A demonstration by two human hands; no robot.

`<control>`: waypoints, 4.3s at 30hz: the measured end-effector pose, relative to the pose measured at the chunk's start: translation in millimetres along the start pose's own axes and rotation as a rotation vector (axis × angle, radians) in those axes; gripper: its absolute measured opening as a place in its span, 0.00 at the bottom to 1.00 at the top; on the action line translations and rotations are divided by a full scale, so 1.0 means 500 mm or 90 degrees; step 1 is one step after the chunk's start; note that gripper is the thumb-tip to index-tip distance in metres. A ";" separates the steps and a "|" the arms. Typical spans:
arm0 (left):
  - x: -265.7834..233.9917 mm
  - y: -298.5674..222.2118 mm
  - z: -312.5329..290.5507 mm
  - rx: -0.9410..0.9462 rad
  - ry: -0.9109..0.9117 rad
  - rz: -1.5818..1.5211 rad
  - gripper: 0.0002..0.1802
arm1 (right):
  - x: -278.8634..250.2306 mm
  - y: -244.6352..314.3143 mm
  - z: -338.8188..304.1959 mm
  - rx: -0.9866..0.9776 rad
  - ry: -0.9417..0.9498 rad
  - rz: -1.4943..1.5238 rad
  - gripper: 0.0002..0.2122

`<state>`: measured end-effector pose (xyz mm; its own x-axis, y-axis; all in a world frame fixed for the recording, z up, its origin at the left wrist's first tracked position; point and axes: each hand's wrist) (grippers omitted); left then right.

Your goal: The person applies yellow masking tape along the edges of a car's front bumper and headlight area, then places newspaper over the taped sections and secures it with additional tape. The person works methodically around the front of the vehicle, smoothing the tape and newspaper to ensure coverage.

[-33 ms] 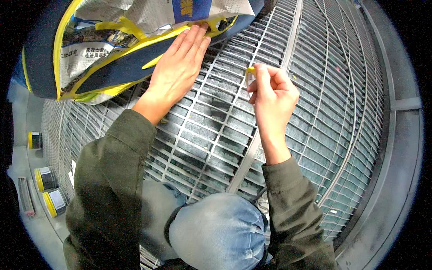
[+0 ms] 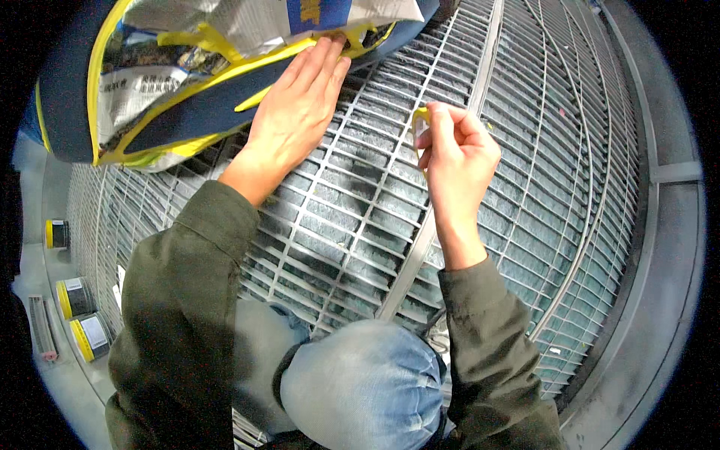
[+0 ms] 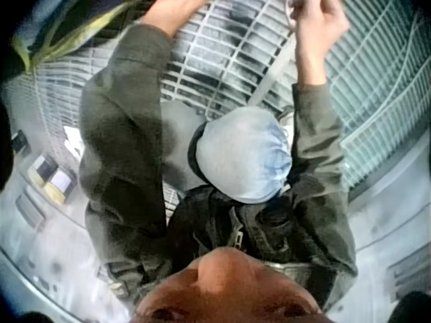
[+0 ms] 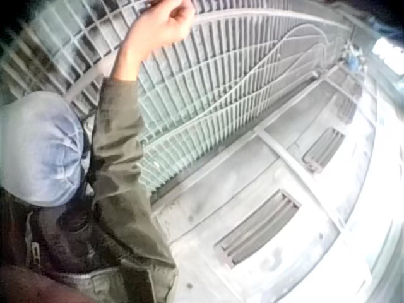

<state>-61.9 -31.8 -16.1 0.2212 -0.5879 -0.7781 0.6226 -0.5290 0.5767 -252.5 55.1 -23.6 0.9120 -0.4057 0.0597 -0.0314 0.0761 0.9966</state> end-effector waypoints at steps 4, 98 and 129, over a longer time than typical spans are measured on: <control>-0.005 -0.025 0.016 -0.092 -0.003 -0.442 0.18 | -0.016 -0.005 -0.020 0.008 0.017 0.003 0.09; -0.104 0.020 -0.027 -0.498 0.100 -0.856 0.08 | 0.075 -0.037 0.010 -0.164 0.271 -0.256 0.10; -0.016 0.008 -0.016 -0.470 -0.132 -1.164 0.28 | 0.237 -0.057 0.124 -0.247 -0.128 -0.106 0.06</control>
<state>-55.4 -24.3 -9.6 -0.9708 0.1857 -0.1522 0.1144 -0.1994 -0.9732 -169.0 -51.6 -41.6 0.7932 -0.6067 -0.0518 0.2991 0.3141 0.9010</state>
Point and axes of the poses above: each hand's wrist, its own z-axis towards the middle knuckle, its own x-axis out of the palm, y = z × x, and after that the axes turned 6 degrees about y, right-handed
